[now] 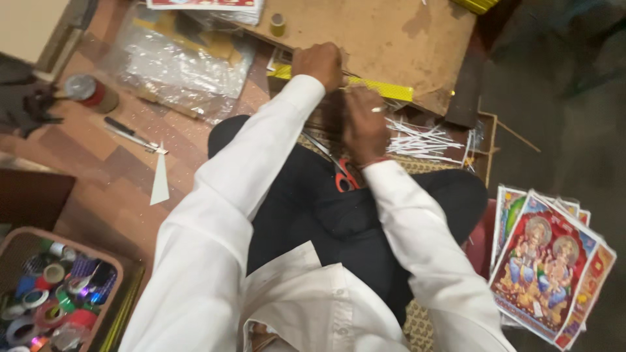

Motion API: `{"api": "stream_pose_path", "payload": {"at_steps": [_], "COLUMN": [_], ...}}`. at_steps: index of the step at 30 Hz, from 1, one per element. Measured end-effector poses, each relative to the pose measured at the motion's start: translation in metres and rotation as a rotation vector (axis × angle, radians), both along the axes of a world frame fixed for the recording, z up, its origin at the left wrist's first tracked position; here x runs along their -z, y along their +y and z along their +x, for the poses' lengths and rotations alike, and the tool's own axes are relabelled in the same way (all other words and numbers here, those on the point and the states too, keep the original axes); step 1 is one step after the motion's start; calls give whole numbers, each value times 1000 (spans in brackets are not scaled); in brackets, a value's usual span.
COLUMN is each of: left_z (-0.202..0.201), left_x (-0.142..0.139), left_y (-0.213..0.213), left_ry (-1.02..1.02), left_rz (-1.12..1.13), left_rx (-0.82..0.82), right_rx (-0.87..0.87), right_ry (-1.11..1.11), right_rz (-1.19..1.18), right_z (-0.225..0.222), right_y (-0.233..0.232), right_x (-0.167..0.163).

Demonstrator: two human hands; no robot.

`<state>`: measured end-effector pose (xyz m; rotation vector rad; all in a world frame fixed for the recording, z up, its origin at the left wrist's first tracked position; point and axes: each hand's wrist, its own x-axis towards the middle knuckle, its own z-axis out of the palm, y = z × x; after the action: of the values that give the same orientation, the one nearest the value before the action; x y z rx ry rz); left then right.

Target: The person sits on the floor and assembles printed cards by attaching yellow foam borders and laminating them with clear plastic sheets. They use scissors to trim excess plastic and a knife to cut the foam, then stack the finished cards.

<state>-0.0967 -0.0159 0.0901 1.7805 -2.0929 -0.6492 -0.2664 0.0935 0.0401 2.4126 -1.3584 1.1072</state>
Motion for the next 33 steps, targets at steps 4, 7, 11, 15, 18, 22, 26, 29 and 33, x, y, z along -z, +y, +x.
{"api": "stream_pose_path", "payload": {"at_steps": [4,7,11,15,18,22,26,29,33], "left_z": [2,26,92,129,128,118,107,106,108], "left_x": [3,1,6,30,49,60,61,59,56], "left_y": [-7,-6,11,43,51,40,30,25,25], "left_ry": [-26,159,550,773,843,844,976,1104,1244], "left_rz": [-143,-278,-176,-241,-242,-190,-140,-39,66], "left_rx": [10,98,-136,-36,-119,-311,-456,-495,-502], "right_rx": [20,13,4,9,18,27,41,37,32], "right_ry": [39,27,35,17,16,29,55,36,58], "right_rz": [-29,4,29,13,18,7,-20,-14,-1], "right_z": [22,20,19,23,24,22,23,24,26], "right_y": [-5,-4,-4,-4,-2,1,0,-1,2], "right_x": [-8,-9,-6,-6,-8,-7,-5,-7,-11]}}
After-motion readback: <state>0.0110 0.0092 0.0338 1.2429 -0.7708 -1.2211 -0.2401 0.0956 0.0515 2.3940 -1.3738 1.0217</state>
